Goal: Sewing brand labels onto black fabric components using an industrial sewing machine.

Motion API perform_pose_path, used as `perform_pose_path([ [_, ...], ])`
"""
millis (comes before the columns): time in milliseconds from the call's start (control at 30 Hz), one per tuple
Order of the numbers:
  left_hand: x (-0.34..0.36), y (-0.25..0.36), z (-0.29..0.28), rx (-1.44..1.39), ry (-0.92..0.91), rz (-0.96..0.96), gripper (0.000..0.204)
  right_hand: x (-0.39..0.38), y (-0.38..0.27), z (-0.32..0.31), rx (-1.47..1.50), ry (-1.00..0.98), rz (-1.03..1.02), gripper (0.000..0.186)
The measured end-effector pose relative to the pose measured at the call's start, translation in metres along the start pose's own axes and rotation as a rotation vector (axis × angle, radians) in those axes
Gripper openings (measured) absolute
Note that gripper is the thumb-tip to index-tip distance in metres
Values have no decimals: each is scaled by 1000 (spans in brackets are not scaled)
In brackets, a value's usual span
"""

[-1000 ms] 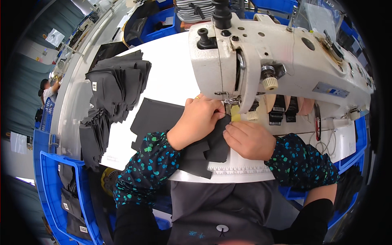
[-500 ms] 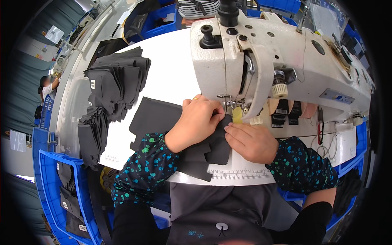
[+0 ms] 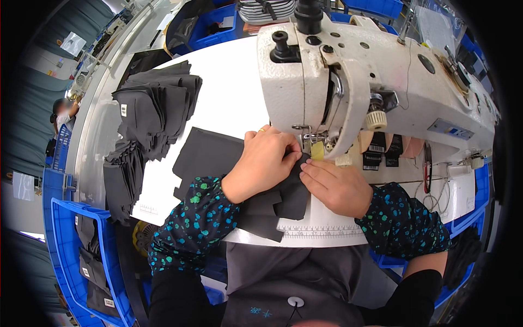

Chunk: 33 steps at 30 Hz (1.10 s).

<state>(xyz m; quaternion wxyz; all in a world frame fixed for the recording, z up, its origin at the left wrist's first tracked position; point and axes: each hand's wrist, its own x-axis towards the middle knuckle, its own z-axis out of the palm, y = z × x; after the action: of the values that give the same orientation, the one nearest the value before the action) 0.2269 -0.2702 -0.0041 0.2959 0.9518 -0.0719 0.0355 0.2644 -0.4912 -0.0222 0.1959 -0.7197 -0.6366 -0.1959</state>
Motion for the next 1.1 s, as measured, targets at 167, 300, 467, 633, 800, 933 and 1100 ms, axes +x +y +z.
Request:
perform_pose_path([
  [167,0,3,-2,19,-5,-9,9,1,1,-2,2,5,2,28],
  [300,1,-1,-1,-18,-2,-12,7,0,0,-2,14,5,12,29],
  [467,12,-6,-3,-14,-21,-6,6,1,2,0,12,-15,34,30],
  [633,25,-14,-1,-89,35,78,9,1,9,2,49,13,51,29],
  [800,33,-25,1,-103,15,98,13,8,11,-5,16,13,52,27],
  [933,36,-31,7,-91,27,112,16,9,13,-4,25,15,52,27],
  [1100,37,-30,6,-75,4,85,17,11,14,-3,40,26,64,21],
])
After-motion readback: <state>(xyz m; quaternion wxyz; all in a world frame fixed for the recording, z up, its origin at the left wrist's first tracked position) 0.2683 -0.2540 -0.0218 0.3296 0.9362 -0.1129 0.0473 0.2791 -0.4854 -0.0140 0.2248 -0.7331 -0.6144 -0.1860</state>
